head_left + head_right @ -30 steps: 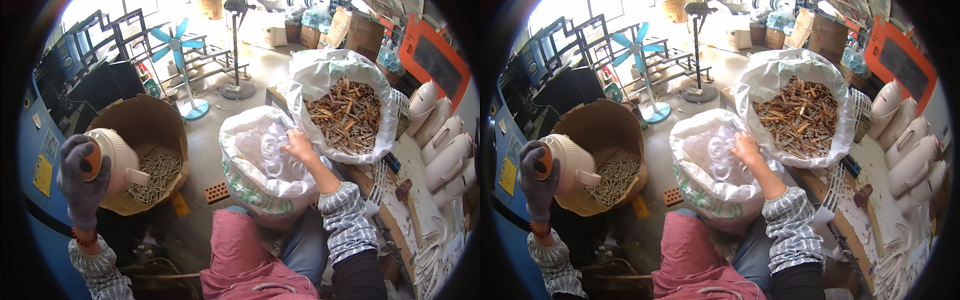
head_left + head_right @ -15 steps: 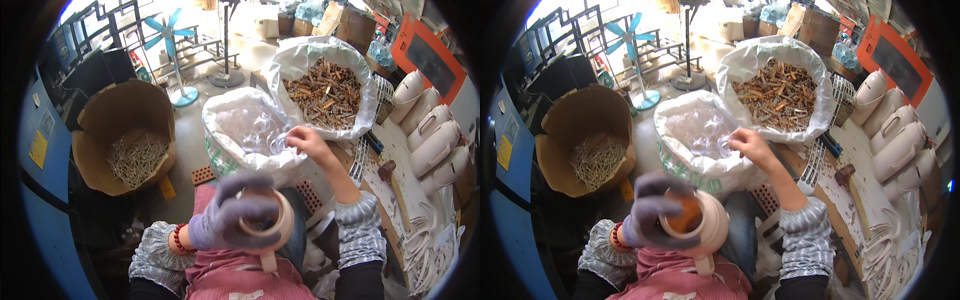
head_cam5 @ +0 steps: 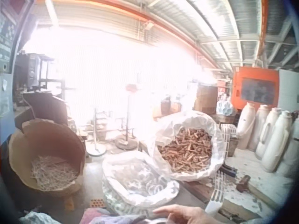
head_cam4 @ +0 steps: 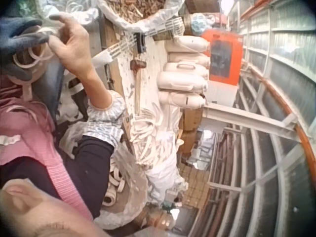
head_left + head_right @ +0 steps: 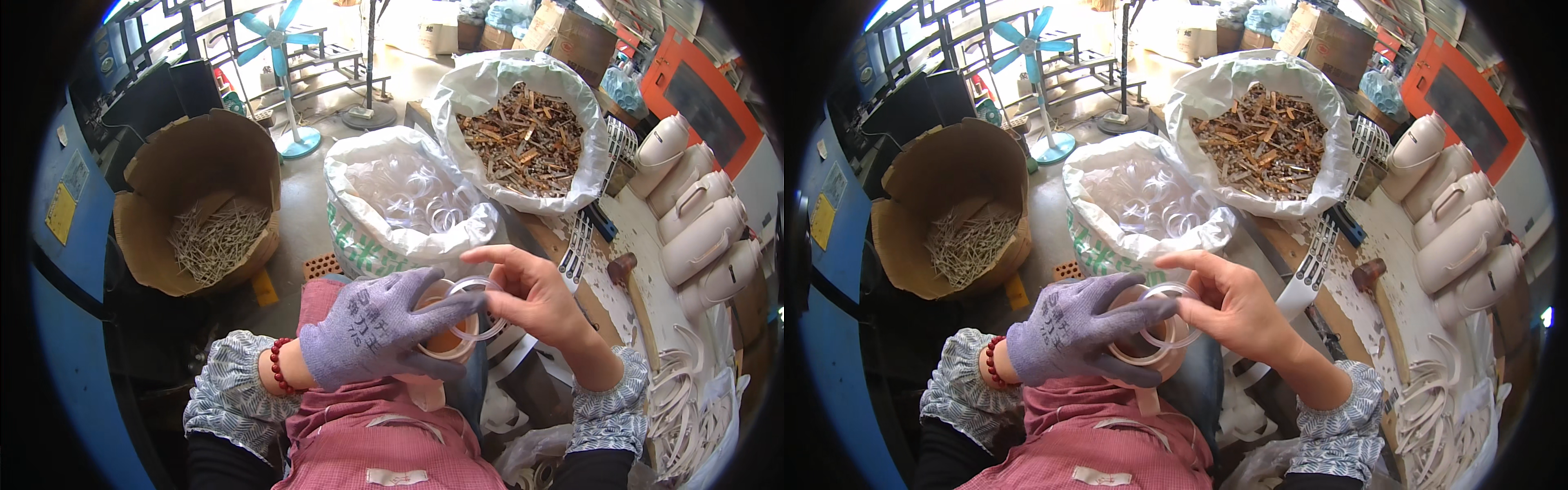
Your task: The person assembles white thermos-style containers by attaching handles and applying labels. They pick up each container, secure the handle, apply a label, and place the finished unit on a nearby table.
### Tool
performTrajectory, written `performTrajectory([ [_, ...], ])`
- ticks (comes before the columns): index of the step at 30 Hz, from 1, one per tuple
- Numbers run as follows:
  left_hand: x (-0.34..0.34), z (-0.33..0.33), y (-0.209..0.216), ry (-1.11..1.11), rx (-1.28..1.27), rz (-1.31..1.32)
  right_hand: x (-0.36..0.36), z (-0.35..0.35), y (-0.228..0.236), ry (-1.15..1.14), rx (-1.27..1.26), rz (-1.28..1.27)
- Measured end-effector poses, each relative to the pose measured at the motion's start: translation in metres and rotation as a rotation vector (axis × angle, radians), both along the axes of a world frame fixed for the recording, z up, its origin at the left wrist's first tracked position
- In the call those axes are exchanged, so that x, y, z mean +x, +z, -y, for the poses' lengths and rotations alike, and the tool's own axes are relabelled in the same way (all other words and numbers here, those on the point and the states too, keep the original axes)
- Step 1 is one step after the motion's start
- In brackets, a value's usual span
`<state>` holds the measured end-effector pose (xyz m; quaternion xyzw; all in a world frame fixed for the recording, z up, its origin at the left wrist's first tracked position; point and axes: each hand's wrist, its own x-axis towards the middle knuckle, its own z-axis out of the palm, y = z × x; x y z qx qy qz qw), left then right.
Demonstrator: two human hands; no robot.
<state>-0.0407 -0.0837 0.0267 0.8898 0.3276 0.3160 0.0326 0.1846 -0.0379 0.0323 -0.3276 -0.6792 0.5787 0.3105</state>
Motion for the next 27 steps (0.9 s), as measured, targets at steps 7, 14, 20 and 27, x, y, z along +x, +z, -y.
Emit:
performTrajectory([
  [7,0.006,-0.007,-0.031,-0.075,0.076,-0.164,0.002,0.018,-0.002,-0.193,0.891,0.387],
  [14,0.022,-0.014,-0.027,-0.157,-0.001,-0.040,-0.006,0.040,-0.007,-0.084,1.138,0.816],
  [20,0.004,-0.034,-0.029,-0.431,-0.240,0.187,0.004,0.036,0.015,0.214,1.110,0.687],
  [27,-0.002,-0.048,-0.031,-0.646,-0.484,0.180,-0.002,0.015,0.036,0.650,0.923,0.842],
])
